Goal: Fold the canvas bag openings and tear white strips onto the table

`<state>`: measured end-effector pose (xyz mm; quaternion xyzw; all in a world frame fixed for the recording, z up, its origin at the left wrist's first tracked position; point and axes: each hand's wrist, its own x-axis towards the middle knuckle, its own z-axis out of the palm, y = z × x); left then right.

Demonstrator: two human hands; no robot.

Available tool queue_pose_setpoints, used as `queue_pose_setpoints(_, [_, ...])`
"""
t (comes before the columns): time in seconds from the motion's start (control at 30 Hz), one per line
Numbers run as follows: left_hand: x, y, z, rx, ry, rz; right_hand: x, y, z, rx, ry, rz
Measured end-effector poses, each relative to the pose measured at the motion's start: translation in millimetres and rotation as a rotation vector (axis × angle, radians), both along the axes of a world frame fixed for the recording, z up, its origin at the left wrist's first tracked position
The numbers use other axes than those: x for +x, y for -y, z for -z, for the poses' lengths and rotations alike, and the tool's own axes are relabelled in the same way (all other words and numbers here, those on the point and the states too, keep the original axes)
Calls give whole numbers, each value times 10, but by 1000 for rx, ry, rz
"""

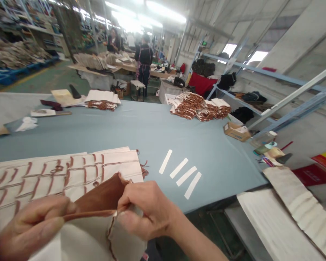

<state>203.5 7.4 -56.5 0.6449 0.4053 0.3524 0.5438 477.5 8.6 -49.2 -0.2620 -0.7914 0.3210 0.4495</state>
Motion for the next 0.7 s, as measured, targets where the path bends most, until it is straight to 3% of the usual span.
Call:
queue_pose_setpoints(0.17, [-59, -517, -267, 430, -134, 185, 147, 28, -507, -47, 82, 33])
queue_pose_setpoints(0.27, [78, -672, -473, 538, -187, 230, 230, -12, -747, -141, 136, -12])
queue_pose_setpoints(0.33, [180, -659, -588, 574, -200, 294, 253, -43, -840, -232, 169, -10])
queue_pose_setpoints(0.4, [271, -575, -682, 622, -221, 334, 248, -59, -882, -304, 195, 9])
queue_pose_setpoints(0.53, [430, -363, -815, 658, -287, 283, 207, -18, -867, -347, 227, 12])
queue_pose_setpoints(0.7, [537, -279, -831, 708, -338, 273, 193, 46, -782, -386, 239, -1])
